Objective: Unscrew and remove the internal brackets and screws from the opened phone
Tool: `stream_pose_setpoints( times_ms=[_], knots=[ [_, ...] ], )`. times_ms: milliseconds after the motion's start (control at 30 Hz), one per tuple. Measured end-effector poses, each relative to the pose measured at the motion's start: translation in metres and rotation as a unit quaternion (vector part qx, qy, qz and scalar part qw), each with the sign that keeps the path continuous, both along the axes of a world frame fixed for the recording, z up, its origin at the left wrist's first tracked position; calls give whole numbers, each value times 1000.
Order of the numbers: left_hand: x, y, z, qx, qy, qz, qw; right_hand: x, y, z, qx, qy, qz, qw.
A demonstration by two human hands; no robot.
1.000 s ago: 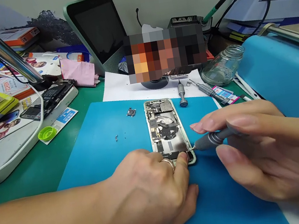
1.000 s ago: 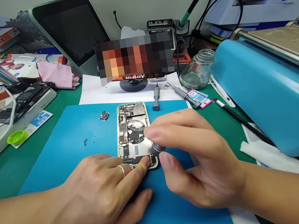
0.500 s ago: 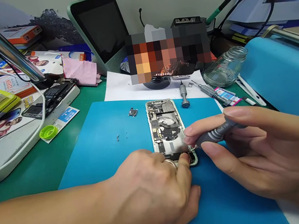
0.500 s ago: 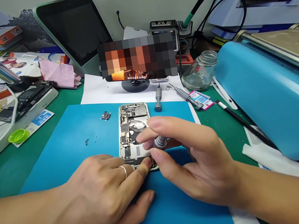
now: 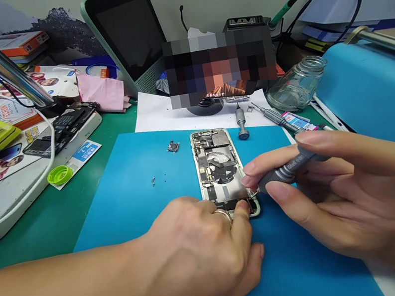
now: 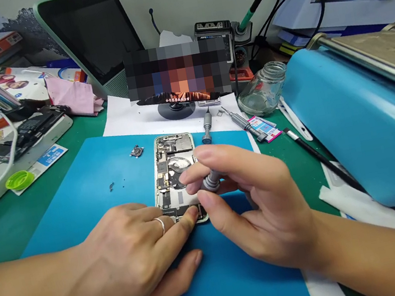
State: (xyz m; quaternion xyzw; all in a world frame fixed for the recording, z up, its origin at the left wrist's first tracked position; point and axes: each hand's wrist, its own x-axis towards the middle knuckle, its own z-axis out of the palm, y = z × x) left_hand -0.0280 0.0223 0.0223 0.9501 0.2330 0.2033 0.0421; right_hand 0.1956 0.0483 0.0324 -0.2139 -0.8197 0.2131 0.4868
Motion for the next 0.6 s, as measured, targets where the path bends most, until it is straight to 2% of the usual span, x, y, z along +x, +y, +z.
stream_pose_setpoints(
  times_ms=[367,600],
  knots=[
    [0,1,0,5,0,-1,1000,6,-5,-2,-32,-26,15,999],
    [0,0,0,1,10,0,1000,6,0,5,27,-20,-38,999]
  ],
)
